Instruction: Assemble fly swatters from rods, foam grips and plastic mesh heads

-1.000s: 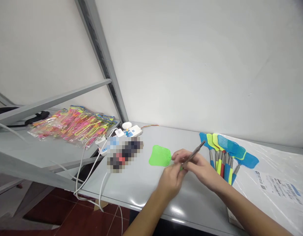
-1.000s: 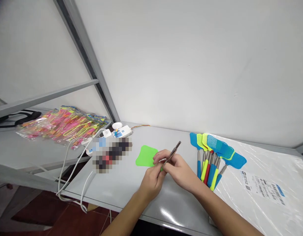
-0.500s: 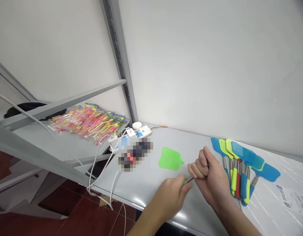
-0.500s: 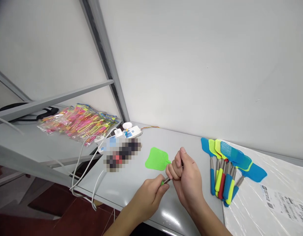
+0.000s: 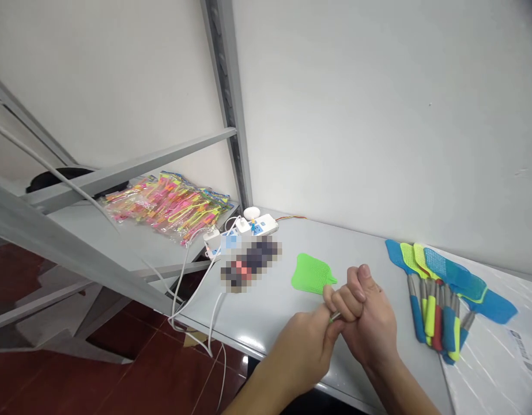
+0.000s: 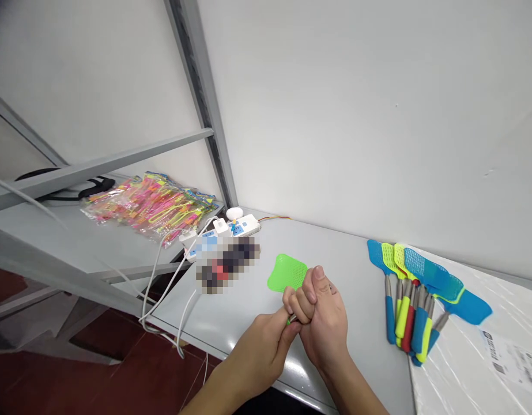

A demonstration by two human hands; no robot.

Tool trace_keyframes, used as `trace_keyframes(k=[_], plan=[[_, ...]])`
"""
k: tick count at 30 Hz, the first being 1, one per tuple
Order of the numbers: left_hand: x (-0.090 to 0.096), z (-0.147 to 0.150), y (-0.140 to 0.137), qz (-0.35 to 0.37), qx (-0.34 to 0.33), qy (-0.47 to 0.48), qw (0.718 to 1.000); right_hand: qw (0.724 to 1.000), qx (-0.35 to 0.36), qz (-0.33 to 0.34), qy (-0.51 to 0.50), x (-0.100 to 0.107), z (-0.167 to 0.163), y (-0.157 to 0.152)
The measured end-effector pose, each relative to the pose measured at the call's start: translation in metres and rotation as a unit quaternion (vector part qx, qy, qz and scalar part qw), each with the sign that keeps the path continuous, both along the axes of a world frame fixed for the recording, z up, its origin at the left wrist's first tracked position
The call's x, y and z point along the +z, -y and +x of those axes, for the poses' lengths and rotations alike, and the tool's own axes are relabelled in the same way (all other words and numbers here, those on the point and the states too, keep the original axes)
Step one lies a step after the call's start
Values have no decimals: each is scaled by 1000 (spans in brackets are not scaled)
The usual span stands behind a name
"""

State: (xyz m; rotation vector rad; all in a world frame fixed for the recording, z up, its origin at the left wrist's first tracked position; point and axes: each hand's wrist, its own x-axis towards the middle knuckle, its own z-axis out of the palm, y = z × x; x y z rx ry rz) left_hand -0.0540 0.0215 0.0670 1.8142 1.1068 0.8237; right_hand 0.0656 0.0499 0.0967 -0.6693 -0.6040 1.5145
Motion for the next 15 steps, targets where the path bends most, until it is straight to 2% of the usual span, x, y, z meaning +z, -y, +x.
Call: trace_keyframes(k=[3, 6, 8, 10, 12, 13, 15], plan=[[-4, -1, -3, -11, 10, -2, 1000, 1000, 12, -1, 18, -12, -6, -5], [-6, -7, -4, -31, 38, 38, 998, 996, 49, 3, 68, -21, -13, -9], [-8, -13, -3, -60, 70, 81, 992, 987, 92, 11, 132, -24, -13, -10], [-10, -19, -3, -118, 103, 131, 979, 963, 130, 23, 234, -25, -5, -13], [-14, -24, -5, -192, 138, 199, 951, 914, 141, 47, 378, -29, 8, -20], [-16, -25, -6, -221, 154, 238, 933, 876, 134, 65, 458, -33, 15, -24], [-20, -26, -9, -254, 175, 305, 901, 771, 108, 104, 619, -44, 27, -35]])
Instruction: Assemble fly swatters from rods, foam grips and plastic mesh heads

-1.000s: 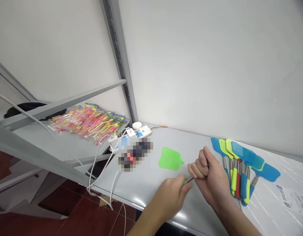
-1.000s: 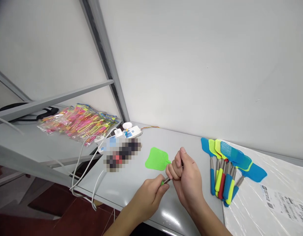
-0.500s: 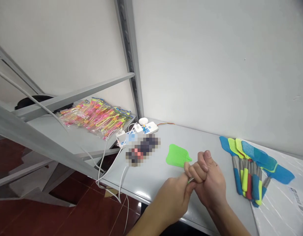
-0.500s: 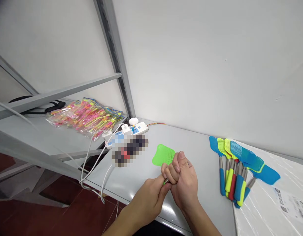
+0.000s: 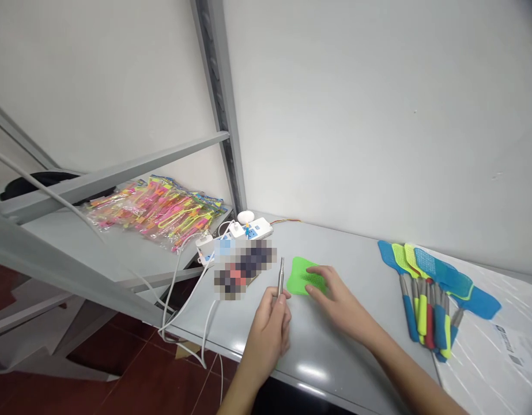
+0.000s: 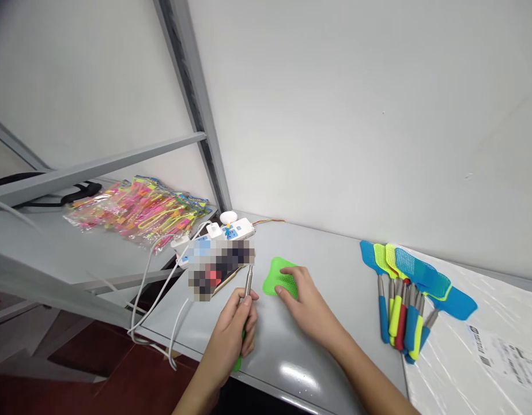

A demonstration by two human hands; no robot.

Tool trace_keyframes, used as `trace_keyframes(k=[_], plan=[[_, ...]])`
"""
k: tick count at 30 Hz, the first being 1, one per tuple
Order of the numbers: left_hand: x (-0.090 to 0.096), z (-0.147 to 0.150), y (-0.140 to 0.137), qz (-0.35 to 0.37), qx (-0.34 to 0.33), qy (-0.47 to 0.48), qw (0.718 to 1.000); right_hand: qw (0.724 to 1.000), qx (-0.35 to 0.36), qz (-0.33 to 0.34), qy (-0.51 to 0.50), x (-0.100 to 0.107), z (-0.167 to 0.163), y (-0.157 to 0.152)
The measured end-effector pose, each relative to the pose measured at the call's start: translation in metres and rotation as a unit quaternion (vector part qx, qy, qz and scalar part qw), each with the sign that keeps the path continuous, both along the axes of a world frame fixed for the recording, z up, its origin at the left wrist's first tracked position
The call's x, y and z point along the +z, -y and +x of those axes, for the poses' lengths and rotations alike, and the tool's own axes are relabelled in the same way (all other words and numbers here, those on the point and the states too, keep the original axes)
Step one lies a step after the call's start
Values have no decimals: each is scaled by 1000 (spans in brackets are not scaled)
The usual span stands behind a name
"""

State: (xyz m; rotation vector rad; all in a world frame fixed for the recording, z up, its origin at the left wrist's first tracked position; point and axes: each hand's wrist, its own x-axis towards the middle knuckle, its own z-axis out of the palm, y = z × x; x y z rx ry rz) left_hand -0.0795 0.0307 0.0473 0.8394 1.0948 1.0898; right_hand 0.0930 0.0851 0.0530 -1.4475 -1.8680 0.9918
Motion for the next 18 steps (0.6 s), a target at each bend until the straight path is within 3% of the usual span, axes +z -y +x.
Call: trace_keyframes(k=[2, 4, 10, 18], plan=[[-4, 1, -3, -5, 9, 43, 999, 988, -17, 53, 146, -12, 8, -12], [-7, 4, -6, -8, 10, 75, 997, 974, -40, 72, 211, -23, 10, -22], [-14, 20, -10, -49, 77, 222, 971, 969, -56, 49, 237, -28, 8, -39], [-26, 44, -17, -117, 23, 298, 947, 981, -61, -31, 182, -18, 27, -47]])
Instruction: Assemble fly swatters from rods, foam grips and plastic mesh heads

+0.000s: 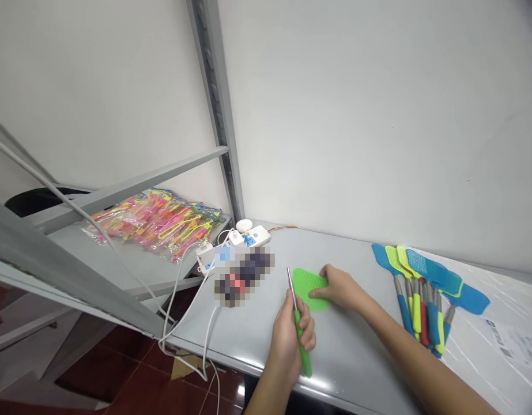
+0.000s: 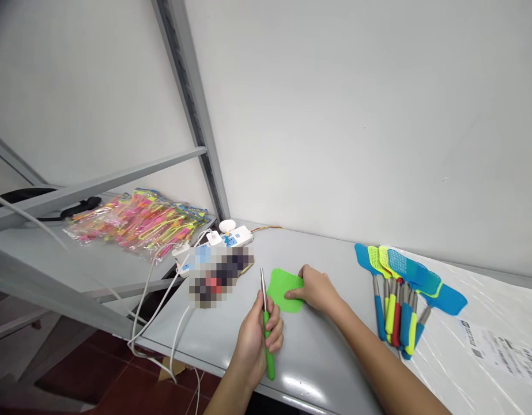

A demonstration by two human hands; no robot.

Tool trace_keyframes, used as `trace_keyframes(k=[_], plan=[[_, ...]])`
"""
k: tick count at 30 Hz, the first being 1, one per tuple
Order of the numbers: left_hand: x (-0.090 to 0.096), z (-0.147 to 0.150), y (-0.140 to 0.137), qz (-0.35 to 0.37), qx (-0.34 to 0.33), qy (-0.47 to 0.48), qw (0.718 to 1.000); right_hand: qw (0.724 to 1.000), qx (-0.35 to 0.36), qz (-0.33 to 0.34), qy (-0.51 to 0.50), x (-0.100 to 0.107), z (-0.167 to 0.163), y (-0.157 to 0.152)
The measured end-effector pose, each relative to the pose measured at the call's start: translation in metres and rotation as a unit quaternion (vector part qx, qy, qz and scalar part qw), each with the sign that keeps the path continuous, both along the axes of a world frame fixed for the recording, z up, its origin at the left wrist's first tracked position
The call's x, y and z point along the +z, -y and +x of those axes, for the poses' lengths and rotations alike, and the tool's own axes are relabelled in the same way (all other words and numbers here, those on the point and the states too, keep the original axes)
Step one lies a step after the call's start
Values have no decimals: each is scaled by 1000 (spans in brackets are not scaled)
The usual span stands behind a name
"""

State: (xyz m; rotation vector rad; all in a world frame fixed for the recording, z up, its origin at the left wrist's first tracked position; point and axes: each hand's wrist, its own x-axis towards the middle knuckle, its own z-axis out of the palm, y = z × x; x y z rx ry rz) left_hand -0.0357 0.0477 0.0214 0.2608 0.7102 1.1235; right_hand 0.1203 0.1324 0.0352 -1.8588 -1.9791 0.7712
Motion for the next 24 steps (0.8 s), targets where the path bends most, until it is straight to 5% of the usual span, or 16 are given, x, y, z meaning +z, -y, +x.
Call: trace_keyframes(k=[6, 10, 18, 24], plan=[[-11, 7, 4, 19, -34, -24, 999, 984, -14, -45, -174, 17, 16, 25], [-3, 7, 9, 73, -97, -110, 987, 945, -119, -5, -305, 23, 27, 52], [14, 15, 14, 246, -289, -287, 879, 840, -271, 133, -452, 14, 35, 100], [15, 17, 24, 250, -313, -346, 849, 854, -262, 184, -412, 14, 37, 125]])
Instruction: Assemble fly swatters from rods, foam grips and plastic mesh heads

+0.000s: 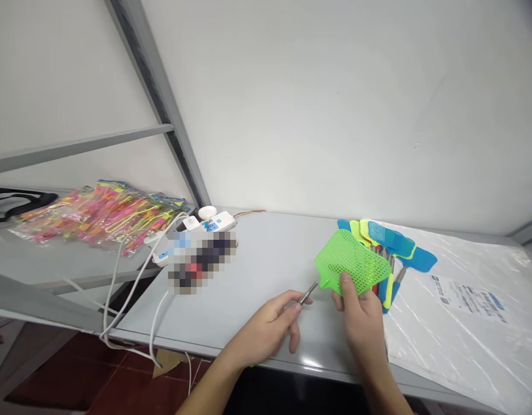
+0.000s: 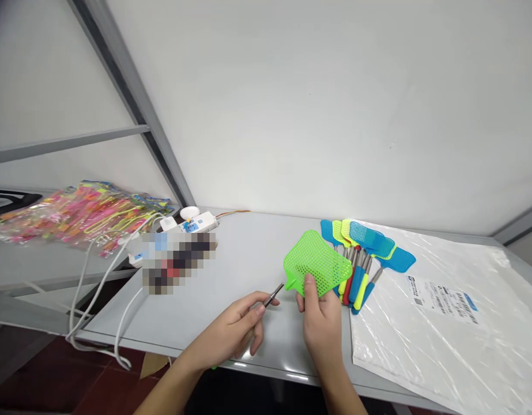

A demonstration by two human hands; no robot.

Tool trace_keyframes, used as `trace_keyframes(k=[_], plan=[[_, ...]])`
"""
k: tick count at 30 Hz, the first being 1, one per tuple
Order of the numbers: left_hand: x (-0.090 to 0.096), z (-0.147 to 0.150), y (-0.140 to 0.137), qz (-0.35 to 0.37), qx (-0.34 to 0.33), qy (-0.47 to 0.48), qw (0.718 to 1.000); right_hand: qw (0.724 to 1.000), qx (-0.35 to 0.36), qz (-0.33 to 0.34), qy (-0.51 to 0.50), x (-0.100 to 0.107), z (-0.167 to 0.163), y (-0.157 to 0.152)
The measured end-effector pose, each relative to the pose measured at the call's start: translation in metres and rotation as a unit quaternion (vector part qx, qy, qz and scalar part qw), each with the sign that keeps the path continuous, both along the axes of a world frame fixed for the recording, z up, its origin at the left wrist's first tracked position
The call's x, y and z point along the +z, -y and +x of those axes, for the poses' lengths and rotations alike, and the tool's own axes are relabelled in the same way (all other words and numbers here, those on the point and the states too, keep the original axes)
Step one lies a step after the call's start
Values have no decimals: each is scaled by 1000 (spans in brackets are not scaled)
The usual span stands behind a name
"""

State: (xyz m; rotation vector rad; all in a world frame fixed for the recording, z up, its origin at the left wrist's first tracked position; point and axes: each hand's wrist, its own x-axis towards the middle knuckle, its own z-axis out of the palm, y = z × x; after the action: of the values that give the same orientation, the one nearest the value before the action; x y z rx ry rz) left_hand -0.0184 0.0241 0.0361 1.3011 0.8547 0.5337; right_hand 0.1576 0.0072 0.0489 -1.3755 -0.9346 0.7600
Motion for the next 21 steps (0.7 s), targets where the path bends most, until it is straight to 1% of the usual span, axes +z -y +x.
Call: trace_keyframes(k=[2, 4, 6, 9, 11, 14, 17, 19, 21], plan=[[0, 0, 1, 11, -11, -11, 1000, 1000, 0, -5, -4, -1, -2, 2], [-2, 0, 1, 20, -28, -18, 999, 1000, 15, -11, -14, -2, -5, 1], [-5, 0, 2, 27, -35, -21, 999, 999, 18, -4, -29, -2, -7, 1], [-8, -2, 4, 39, -24, -22, 999, 998, -27, 28, -55, -3, -5, 2], [-8, -3, 6, 45, -19, -19, 999, 996, -44, 32, -72, -3, -2, 3], [-8, -3, 9, 55, -23, -6, 998, 996, -12, 19, -81, -7, -1, 5], [-8, -3, 11, 67, -30, 10, 997, 995, 31, 21, -88, -11, -5, 7], [-9, -3, 12, 66, -38, 17, 997, 994, 28, 34, -101, -12, -7, 8], [-8, -3, 13, 61, -43, 19, 997, 993, 7, 45, -112, -12, -7, 8]])
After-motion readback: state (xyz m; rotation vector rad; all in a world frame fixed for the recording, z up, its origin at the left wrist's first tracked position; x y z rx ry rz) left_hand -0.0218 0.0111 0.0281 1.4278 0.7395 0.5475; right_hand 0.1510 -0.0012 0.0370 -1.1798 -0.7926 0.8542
